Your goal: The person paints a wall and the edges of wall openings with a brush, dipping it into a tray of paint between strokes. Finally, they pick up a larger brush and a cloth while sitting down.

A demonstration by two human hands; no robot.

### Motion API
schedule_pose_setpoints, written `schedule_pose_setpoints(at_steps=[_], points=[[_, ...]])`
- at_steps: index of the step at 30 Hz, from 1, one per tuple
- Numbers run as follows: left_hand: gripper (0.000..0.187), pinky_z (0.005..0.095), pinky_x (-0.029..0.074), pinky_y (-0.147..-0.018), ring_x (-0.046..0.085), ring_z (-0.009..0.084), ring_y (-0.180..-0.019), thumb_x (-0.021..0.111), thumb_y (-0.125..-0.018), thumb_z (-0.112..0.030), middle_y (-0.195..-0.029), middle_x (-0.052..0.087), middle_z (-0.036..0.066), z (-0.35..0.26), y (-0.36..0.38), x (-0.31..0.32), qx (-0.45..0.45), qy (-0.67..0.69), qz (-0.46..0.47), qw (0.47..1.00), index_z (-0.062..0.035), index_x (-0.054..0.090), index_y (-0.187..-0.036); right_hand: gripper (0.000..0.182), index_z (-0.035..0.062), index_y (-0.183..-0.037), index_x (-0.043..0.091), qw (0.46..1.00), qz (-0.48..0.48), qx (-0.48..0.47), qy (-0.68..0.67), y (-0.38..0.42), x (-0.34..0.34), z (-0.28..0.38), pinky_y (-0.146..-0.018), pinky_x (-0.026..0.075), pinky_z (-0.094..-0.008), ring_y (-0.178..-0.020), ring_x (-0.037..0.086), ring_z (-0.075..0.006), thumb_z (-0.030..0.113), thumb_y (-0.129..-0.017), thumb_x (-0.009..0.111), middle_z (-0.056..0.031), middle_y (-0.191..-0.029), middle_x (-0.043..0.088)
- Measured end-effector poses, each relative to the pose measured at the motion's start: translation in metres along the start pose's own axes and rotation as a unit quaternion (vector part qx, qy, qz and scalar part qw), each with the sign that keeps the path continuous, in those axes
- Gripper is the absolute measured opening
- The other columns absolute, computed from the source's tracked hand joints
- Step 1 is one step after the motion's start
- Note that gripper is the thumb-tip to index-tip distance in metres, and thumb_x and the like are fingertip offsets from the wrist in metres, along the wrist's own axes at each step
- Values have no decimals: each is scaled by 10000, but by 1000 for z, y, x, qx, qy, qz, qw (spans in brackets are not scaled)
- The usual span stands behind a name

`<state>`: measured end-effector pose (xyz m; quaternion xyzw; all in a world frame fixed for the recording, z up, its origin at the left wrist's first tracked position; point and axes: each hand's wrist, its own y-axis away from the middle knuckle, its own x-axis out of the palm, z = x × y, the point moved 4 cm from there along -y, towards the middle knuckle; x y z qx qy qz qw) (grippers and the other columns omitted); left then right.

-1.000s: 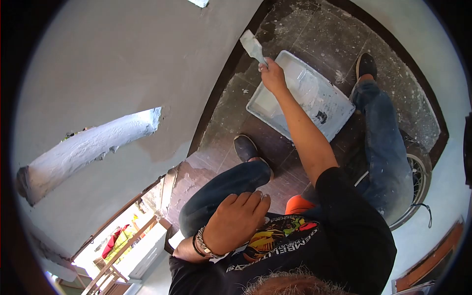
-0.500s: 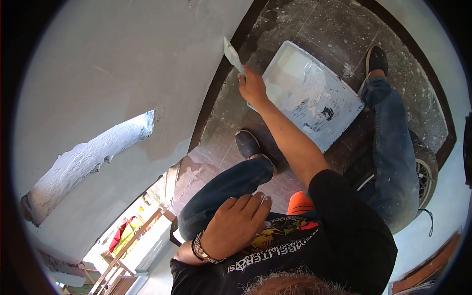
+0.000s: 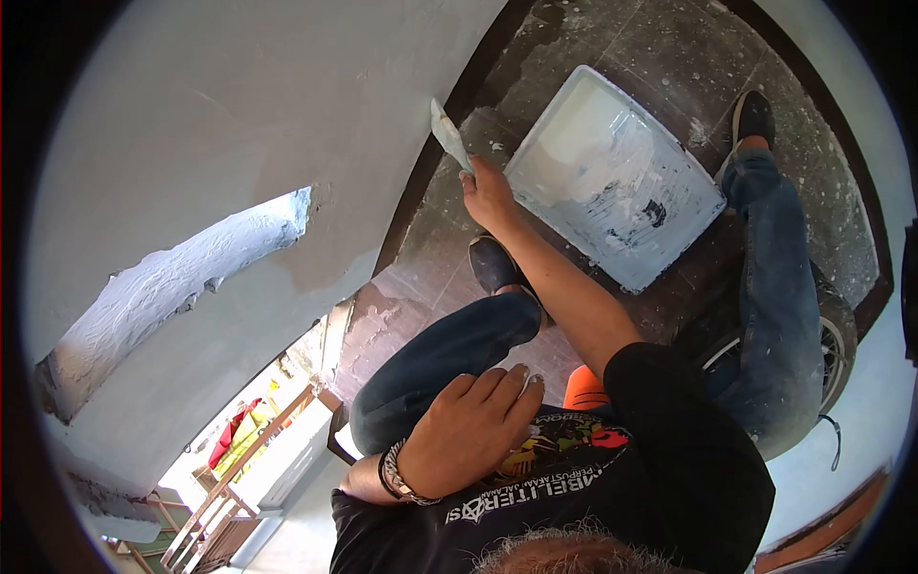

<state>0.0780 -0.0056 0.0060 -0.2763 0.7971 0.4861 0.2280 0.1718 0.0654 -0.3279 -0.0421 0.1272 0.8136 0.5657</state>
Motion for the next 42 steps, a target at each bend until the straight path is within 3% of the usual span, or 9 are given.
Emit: schedule_pose_setpoints(at_steps=[7,14,17,19,23,30,34,37,42], points=[[400,284,457,-773,596,169,-982,643,-798,-237,-1152,620,80,2,3,2,27,-18,-53,998,-59,579,-1150,318,-30,-1179,569,999,38,19,-16,31,28,-2,-834,496,-492,-951,613,-457,115,-896,593,-278,-1034,629],[462,300,462,-803,593,190,-1014,682,-765,-248,-1174,612,87,8,8,4,16,-27,-56,998,-54,570,-1169,252,-20,-1090,594,984,156,29,-80,82,29,-2,-778,483,-507,-887,628,-446,151,-906,575,-256,-913,653],[582,333,472,-868,588,236,-1093,755,-721,-260,-1234,595,115,6,12,1,3,-9,-33,999,-51,552,-1225,273,-15,-1100,597,984,113,129,-57,49,-25,6,-769,480,-499,-870,629,-459,187,-919,565,-266,-893,653],[580,333,471,-867,587,235,-1093,758,-719,-259,-1232,595,117,4,15,1,10,-8,-38,999,-51,555,-1221,287,-15,-1099,605,988,-25,114,-100,4,-51,-8,-770,486,-488,-875,633,-460,208,-924,560,-274,-877,653],[567,334,470,-862,587,234,-1087,758,-718,-248,-1227,598,114,1,18,0,19,-13,-50,998,-50,563,-1212,280,-25,-1085,612,996,-48,79,0,-89,-98,22,-778,495,-485,-935,637,-455,191,-914,568,-293,-918,656],[505,323,463,-820,590,219,-1036,730,-732,-245,-1192,607,104,-2,20,-3,31,-14,-82,996,-51,571,-1171,297,19,-1130,644,1000,4,1,-9,-70,-80,78,-809,482,-419,-907,654,-386,210,-913,574,-233,-905,669],[528,332,467,-830,595,232,-1036,753,-717,-236,-1184,608,108,-1,22,-1,15,-8,-60,998,-48,573,-1176,267,-3,-1063,649,994,-51,94,5,-70,-85,23,-777,477,-414,-859,660,-328,198,-908,567,-203,-881,674],[516,326,465,-812,598,226,-1007,754,-709,-223,-1161,609,106,1,21,6,8,-26,-80,996,-43,575,-1158,303,-38,-1085,623,995,-13,92,27,-107,-78,26,-820,490,-492,-975,629,-463,193,-894,579,-294,-960,662],[494,320,461,-795,599,215,-982,739,-713,-209,-1141,609,100,-4,26,2,26,-46,-104,993,-41,577,-1148,278,-49,-1032,637,993,52,75,-72,-83,-91,109,-777,479,-433,-858,651,-394,180,-884,585,-243,-848,661]])
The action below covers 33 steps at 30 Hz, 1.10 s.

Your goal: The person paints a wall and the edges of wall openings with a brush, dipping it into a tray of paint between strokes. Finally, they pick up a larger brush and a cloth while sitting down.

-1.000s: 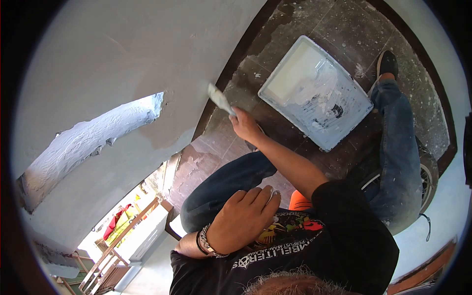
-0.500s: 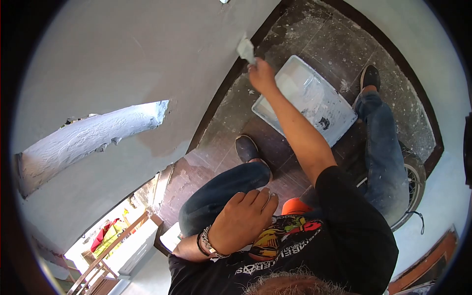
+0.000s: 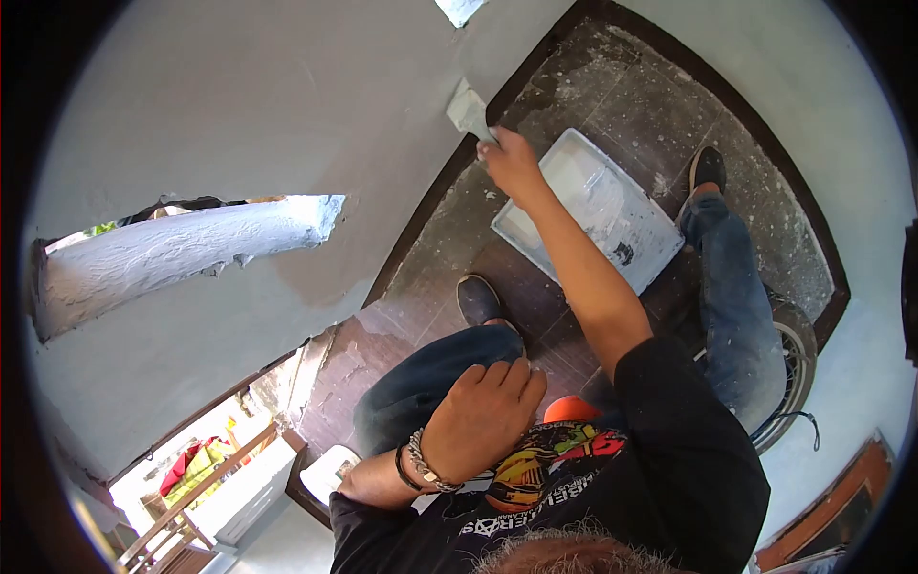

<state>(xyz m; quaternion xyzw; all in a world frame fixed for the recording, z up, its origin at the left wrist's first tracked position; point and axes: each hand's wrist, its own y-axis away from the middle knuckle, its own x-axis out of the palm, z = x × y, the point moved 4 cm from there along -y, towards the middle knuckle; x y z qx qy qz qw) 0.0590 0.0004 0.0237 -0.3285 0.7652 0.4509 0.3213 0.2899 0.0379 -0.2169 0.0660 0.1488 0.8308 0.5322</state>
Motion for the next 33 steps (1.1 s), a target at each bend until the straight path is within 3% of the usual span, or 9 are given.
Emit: schedule_pose_setpoints(at_steps=[3,7,16,19,20,23,29,30,33], points=[[474,320,458,-780,595,207,-958,726,-726,-216,-1112,608,89,-2,2,-1,5,-14,-12,1000,-46,580,-1144,163,32,-982,625,999,-11,29,-31,-10,-23,-28,-451,377,-278,-534,503,-98,168,-930,552,-24,-704,576],[439,316,452,-766,588,198,-922,710,-744,-228,-1067,602,71,-7,3,4,6,-39,-12,999,-54,586,-1128,125,18,-931,605,989,-15,136,-51,-61,-38,-48,-412,325,-255,-517,455,-84,134,-911,562,-3,-667,513],[399,305,446,-764,587,193,-922,699,-761,-230,-1038,597,56,-16,7,0,35,-16,-43,998,-59,585,-1102,175,22,-1049,614,991,38,4,-127,0,-61,80,-416,311,-232,-508,434,-57,130,-920,564,-4,-741,559],[402,311,446,-765,585,194,-925,704,-762,-238,-1020,593,50,-14,8,2,27,-40,-48,998,-61,579,-1100,262,-42,-1036,643,998,-54,-28,8,-26,-77,45,-588,476,-364,-642,611,-212,164,-886,580,-122,-786,655],[400,313,445,-762,584,194,-922,706,-762,-238,-1014,591,49,-14,8,3,26,-35,-50,998,-62,578,-1097,295,-53,-1050,635,989,-104,-46,99,-43,-79,29,-742,494,-405,-805,667,-319,181,-878,588,-192,-876,685],[392,315,441,-754,583,195,-910,711,-761,-236,-996,584,48,-10,7,7,21,-27,-50,998,-65,575,-1086,313,-63,-1045,631,968,-174,-71,169,-65,-68,23,-808,487,-426,-902,653,-398,195,-872,591,-230,-899,678],[382,315,438,-742,580,197,-883,716,-757,-229,-970,572,48,-3,7,8,13,-22,-53,998,-65,574,-1071,234,-19,-1018,643,993,19,57,-99,-33,-44,37,-586,484,-328,-616,602,-179,178,-906,583,-101,-799,663],[384,316,438,-742,580,197,-881,717,-757,-231,-967,571,49,-5,9,7,15,-17,-57,998,-65,574,-1072,205,4,-1012,653,991,16,39,-128,-24,-52,53,-502,430,-280,-545,518,-84,171,-921,577,-39,-759,630],[384,318,439,-742,580,198,-882,717,-759,-233,-961,571,51,-7,10,4,19,-23,-61,998,-64,574,-1072,232,-15,-1024,649,995,-64,-40,-62,-25,-78,73,-563,469,-318,-598,578,-140,177,-912,582,-81,-780,659]])
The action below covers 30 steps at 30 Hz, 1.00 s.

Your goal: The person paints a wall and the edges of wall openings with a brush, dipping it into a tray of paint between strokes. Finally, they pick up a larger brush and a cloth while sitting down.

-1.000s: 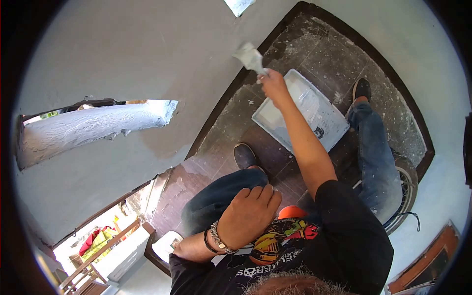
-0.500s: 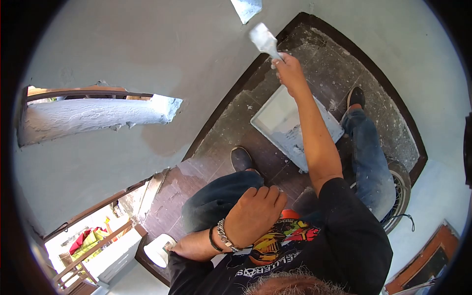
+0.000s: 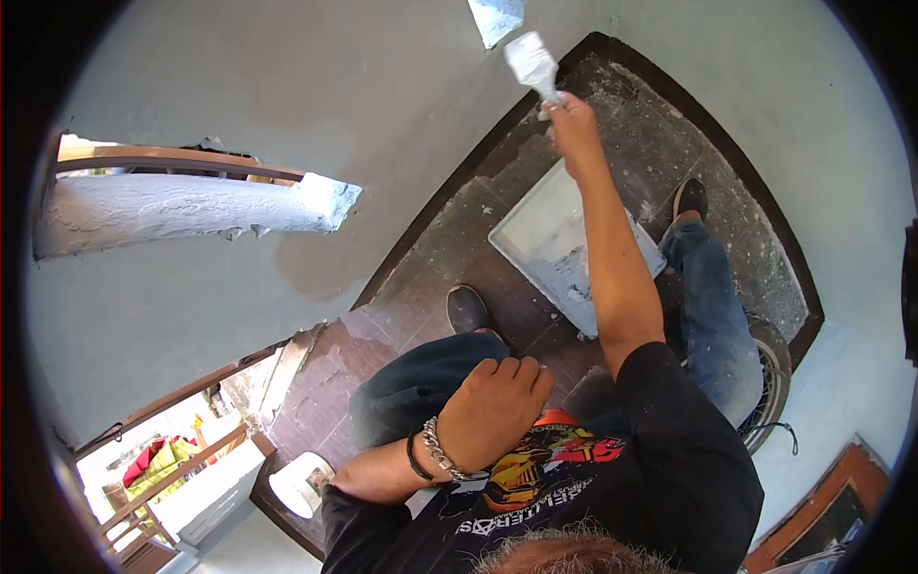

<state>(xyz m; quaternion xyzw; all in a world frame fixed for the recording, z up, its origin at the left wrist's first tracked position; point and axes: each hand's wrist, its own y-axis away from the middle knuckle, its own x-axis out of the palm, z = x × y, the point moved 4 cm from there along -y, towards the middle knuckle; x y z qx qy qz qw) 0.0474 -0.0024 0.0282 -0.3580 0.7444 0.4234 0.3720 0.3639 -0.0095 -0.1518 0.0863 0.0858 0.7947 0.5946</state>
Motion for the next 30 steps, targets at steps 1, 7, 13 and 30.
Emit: schedule_pose_setpoints(at_steps=[1,7,13,30], points=[[383,318,439,-742,580,199,-882,716,-760,-233,-961,571,51,-1,2,0,-1,-4,4,1000,-64,573,-1072,257,-28,-1038,642,993,-37,-64,95,-13,-7,-3,-637,495,-354,-668,624,-189,184,-905,582,-127,-823,684],[392,316,442,-751,580,201,-890,719,-753,-239,-965,575,53,-2,2,0,0,13,6,1000,-60,581,-1073,219,-11,-954,641,998,-25,36,50,-27,-11,-58,-506,440,-342,-567,576,-167,193,-915,571,-93,-713,634],[381,308,443,-750,583,196,-897,710,-749,-221,-971,579,51,-8,3,0,15,20,-24,999,-62,585,-1072,210,13,-841,627,993,33,107,28,-24,5,-74,-425,347,-300,-487,491,-114,197,-920,563,-31,-633,564],[451,316,454,-773,592,201,-938,731,-722,-231,-1063,602,64,6,10,1,5,43,22,999,-66,579,-1113,364,12,-1196,571,939,-113,-225,235,-36,-31,-43,-879,473,-472,-1048,605,-434,294,-967,545,-240,-1120,635]])
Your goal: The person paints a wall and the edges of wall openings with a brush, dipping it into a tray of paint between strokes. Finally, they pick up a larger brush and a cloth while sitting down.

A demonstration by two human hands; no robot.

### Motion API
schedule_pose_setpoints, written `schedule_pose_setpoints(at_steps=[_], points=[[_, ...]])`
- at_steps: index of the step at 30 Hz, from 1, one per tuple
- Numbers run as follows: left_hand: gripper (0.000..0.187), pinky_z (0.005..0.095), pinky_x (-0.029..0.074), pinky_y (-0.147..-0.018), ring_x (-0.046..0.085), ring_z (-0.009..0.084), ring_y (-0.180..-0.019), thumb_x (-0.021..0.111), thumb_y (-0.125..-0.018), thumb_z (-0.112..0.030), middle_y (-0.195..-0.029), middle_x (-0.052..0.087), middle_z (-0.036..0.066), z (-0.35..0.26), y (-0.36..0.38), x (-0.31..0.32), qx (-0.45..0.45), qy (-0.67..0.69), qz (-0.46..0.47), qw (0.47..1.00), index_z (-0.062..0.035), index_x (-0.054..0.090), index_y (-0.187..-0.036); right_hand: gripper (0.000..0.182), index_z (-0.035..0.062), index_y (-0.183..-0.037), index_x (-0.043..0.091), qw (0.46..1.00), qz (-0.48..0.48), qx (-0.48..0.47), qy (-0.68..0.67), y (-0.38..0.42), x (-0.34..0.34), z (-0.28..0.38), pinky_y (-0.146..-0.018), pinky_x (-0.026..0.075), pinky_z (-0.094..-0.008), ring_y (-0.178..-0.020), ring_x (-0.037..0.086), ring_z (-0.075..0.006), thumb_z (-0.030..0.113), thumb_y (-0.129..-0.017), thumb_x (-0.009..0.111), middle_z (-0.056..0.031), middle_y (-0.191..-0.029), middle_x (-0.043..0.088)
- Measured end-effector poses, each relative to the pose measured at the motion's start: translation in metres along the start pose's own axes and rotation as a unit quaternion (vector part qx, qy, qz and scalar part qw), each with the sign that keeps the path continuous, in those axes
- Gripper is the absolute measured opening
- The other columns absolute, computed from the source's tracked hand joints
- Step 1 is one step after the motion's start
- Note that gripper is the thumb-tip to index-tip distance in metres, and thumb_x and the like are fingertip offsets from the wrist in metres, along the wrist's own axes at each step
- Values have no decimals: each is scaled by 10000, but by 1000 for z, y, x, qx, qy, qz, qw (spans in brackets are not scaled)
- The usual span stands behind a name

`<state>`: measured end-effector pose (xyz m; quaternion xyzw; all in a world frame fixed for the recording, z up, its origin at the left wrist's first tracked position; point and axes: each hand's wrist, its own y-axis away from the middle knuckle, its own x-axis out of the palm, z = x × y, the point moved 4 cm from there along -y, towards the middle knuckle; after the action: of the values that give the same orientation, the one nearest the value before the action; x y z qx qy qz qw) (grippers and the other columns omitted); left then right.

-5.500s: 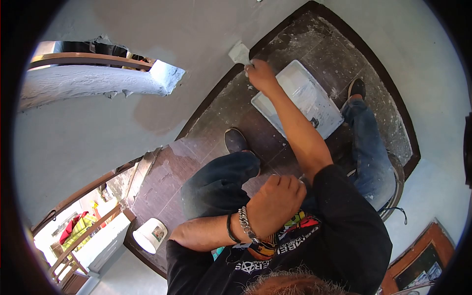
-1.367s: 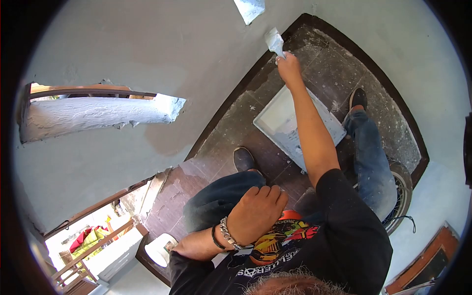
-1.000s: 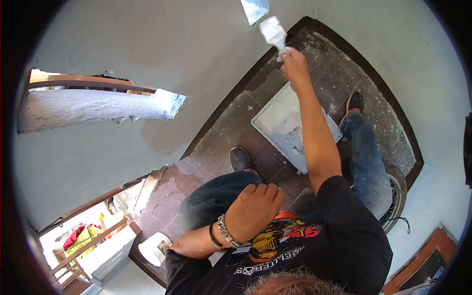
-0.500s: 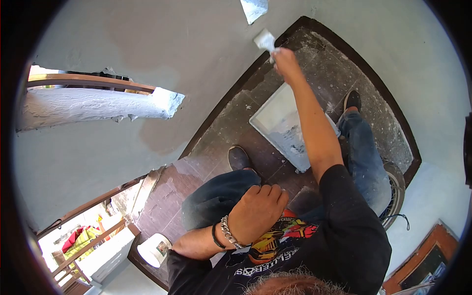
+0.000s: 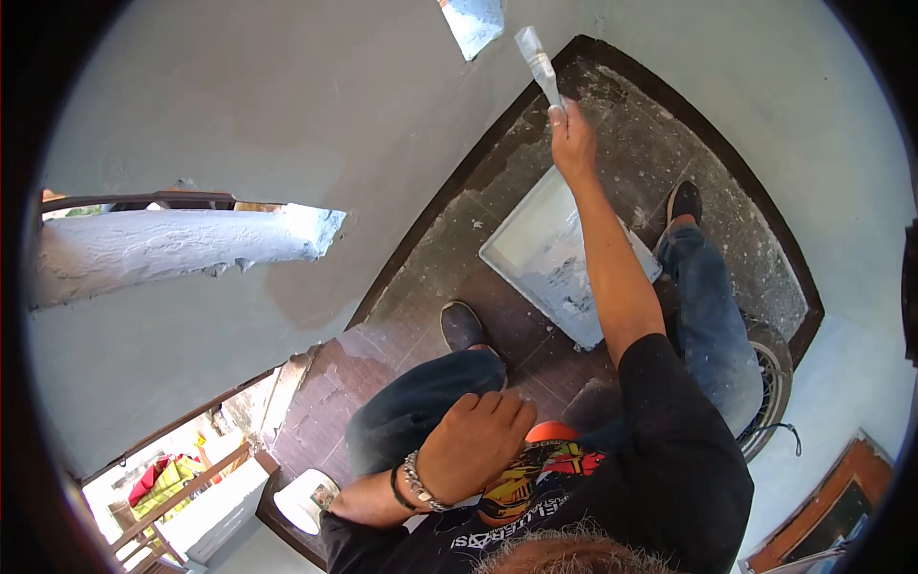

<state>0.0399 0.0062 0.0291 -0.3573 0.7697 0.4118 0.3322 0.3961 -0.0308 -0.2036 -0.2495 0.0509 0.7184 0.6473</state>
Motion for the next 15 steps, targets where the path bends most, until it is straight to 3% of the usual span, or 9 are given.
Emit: schedule_pose_setpoints(at_steps=[2,9,12,15], points=[[463,318,457,-780,596,206,-952,733,-718,-227,-1078,607,70,6,0,-2,-15,13,12,1000,-62,578,-1122,356,20,-1222,540,998,-12,-60,-24,3,9,-9,-890,469,-470,-1068,592,-431,258,-958,564,-230,-1153,615],[502,320,463,-796,607,212,-987,736,-737,-247,-1125,617,82,13,-10,-4,-24,28,27,999,-59,574,-1173,377,28,-1248,493,995,4,-93,-41,-15,48,-29,-902,471,-453,-1068,576,-426,171,-920,609,-211,-1179,578],[516,319,466,-807,609,208,-1004,734,-746,-264,-1150,621,84,16,-13,1,-27,26,45,998,-60,572,-1191,362,30,-1230,506,995,41,-91,14,-14,70,-50,-898,469,-460,-1057,579,-422,154,-909,616,-204,-1149,584],[522,316,467,-816,610,203,-1014,732,-751,-275,-1160,622,84,18,-14,-1,-37,17,62,997,-62,569,-1200,338,37,-1210,520,998,18,-59,3,-1,57,-76,-890,470,-465,-1055,577,-420,146,-905,616,-200,-1138,586]])
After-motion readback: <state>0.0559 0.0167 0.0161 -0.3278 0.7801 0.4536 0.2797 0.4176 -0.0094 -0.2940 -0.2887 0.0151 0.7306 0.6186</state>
